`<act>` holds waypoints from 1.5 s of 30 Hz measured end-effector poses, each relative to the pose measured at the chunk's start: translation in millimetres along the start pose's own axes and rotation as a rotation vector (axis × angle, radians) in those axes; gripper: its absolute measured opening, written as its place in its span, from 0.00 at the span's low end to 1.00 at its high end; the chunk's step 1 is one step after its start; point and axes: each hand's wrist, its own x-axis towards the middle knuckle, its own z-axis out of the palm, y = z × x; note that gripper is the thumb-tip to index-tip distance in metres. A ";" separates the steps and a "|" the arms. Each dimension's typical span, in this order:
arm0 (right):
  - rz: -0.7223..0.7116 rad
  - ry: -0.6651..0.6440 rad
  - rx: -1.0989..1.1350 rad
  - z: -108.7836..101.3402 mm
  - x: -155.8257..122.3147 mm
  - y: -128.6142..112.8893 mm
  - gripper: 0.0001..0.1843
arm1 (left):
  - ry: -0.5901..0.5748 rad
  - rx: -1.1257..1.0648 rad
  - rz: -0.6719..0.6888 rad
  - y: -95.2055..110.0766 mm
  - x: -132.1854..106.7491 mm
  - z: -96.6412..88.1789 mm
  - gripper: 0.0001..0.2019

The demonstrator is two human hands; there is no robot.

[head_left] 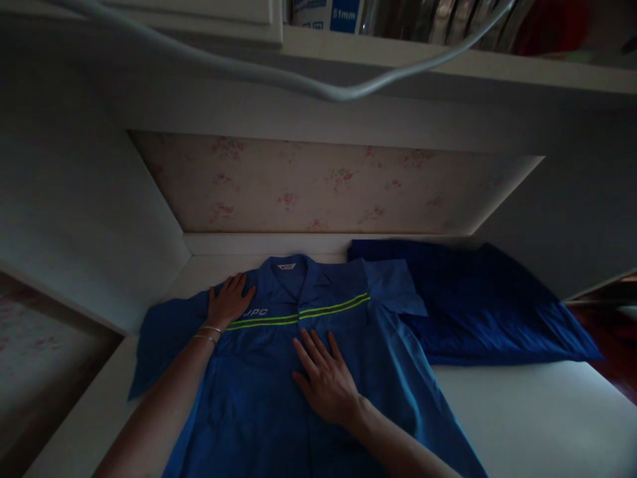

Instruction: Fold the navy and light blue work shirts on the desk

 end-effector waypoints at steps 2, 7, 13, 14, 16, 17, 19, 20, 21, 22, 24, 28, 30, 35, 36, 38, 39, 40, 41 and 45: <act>0.005 -0.028 0.052 -1.1 2.1 0.1 0.32 | 0.005 0.005 0.003 1.8 -1.1 0.3 0.36; 0.223 0.124 0.164 -22.3 52.3 23.8 0.26 | 0.025 0.032 0.014 4.9 -5.2 0.9 0.34; 0.204 0.255 0.044 -32.1 167.4 50.4 0.27 | 0.057 0.082 0.015 10.0 -8.1 -1.9 0.34; 0.177 0.232 0.026 -27.6 184.4 46.6 0.28 | 0.060 0.089 0.012 10.8 -8.3 -2.5 0.33; 0.110 0.184 0.006 -15.4 213.7 34.5 0.28 | 0.064 0.102 0.010 11.9 -8.6 -3.3 0.33; 0.080 0.163 0.000 -8.5 226.0 28.2 0.29 | 0.065 0.109 0.010 12.0 -8.5 -3.4 0.33; 0.052 0.121 -0.008 5.2 245.7 19.6 0.29 | 0.071 0.122 0.009 11.6 -8.2 -3.1 0.33; 0.053 0.092 -0.010 11.6 253.0 18.0 0.30 | 0.075 0.128 0.009 11.1 -7.9 -2.8 0.33; 0.061 0.061 -0.010 17.4 258.7 18.2 0.30 | 0.081 0.134 0.009 10.7 -7.6 -2.3 0.33; 0.070 0.030 -0.009 22.5 262.9 19.8 0.31 | 0.088 0.139 0.009 10.2 -7.2 -1.7 0.32; 0.090 -0.018 0.001 30.3 267.6 24.5 0.34 | 0.096 0.145 0.012 9.6 -6.3 -0.8 0.32; 0.109 -0.081 0.022 32.7 270.2 29.8 0.37 | 0.076 0.149 0.011 10.2 -4.7 -0.8 0.32; 0.099 -0.118 0.043 26.5 270.3 31.8 0.37 | 0.069 0.148 -0.001 10.9 -4.5 -1.7 0.32; 0.216 0.175 -0.054 2.6 259.6 56.6 0.34 | 0.065 0.131 -0.008 11.1 -5.2 -2.6 0.32; 0.279 0.257 -0.104 -0.3 255.4 64.3 0.34 | 0.065 0.127 -0.006 10.9 -5.2 -2.4 0.32; 0.395 0.322 -0.167 -1.1 246.8 78.8 0.36 | 0.071 0.126 -0.003 10.7 -5.0 -1.7 0.32; 0.432 0.308 -0.175 1.0 243.0 84.6 0.37 | 0.074 0.127 -0.001 10.6 -4.8 -1.4 0.33; 0.449 0.274 -0.173 4.5 239.9 88.9 0.39 | 0.078 0.129 0.000 10.6 -4.6 -1.1 0.33; 0.453 0.235 -0.166 8.9 237.8 91.6 0.40 | 0.081 0.130 0.000 10.7 -4.4 -0.9 0.33; 0.449 0.141 -0.142 25.2 239.5 93.0 0.42 | 0.072 0.138 -0.007 10.8 -4.0 -0.9 0.33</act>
